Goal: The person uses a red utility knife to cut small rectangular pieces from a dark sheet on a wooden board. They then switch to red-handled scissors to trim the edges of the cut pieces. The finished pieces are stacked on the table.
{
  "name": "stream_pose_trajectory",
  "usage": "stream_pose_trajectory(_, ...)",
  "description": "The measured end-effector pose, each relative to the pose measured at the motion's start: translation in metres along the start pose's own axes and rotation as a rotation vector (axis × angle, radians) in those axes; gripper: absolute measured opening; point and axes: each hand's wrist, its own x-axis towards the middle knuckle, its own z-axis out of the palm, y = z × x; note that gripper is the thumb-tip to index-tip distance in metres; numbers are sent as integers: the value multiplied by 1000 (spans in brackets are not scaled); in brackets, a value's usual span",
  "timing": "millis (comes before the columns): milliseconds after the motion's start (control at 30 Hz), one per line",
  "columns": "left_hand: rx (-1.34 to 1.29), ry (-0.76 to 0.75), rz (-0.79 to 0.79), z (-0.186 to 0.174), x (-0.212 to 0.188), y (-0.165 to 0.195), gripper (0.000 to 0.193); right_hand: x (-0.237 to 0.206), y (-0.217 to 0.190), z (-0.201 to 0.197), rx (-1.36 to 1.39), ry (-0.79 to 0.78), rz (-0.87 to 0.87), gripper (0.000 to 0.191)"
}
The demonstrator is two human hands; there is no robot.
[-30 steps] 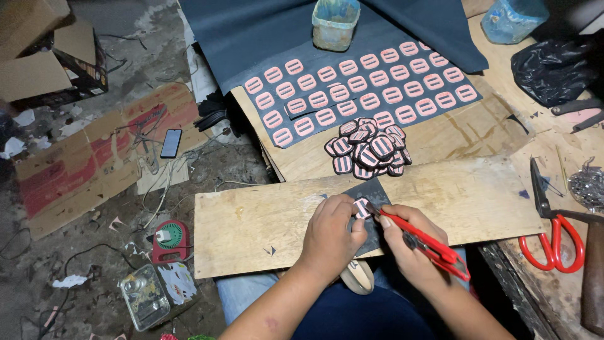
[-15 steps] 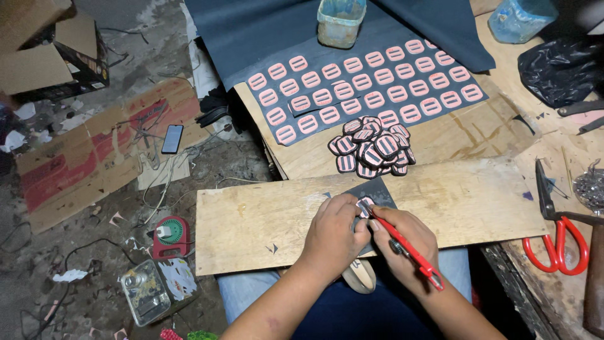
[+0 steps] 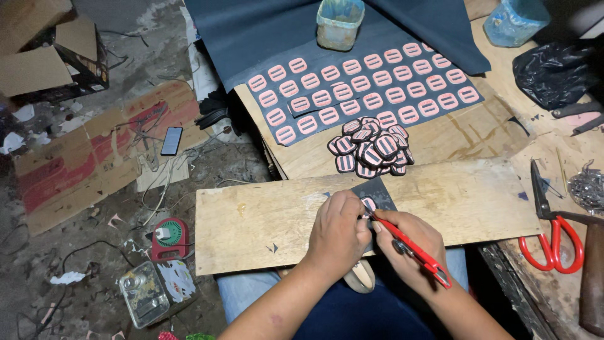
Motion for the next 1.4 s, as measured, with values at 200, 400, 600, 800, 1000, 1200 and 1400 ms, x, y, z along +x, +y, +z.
stream_pose_trajectory(200,-209,74,-39,0,-1,-2,26,-12,7,8,89,72,48,22)
stream_pose_trajectory(400,-284,96,-211,14,5,-7,20,-11,11,1,6,29,-120,26)
stream_pose_trajectory(600,-323,69,-271,16,3,-12,19,-10,5,1,-23,56,-190,27)
stream_pose_trajectory(800,-333,106,-226,15,3,-12,21,-12,5,-5,-31,17,-201,25)
stream_pose_trajectory(1000,-297,52,-235,10,5,-8,26,-11,0,-6,60,23,14,23)
stream_pose_trajectory(1200,-150,60,26,2,7,-4,33,9,8,-47,-102,291,-49,23)
stream_pose_trajectory(1400,-115,29,53,1,11,2,31,70,60,-94,-358,242,-59,26)
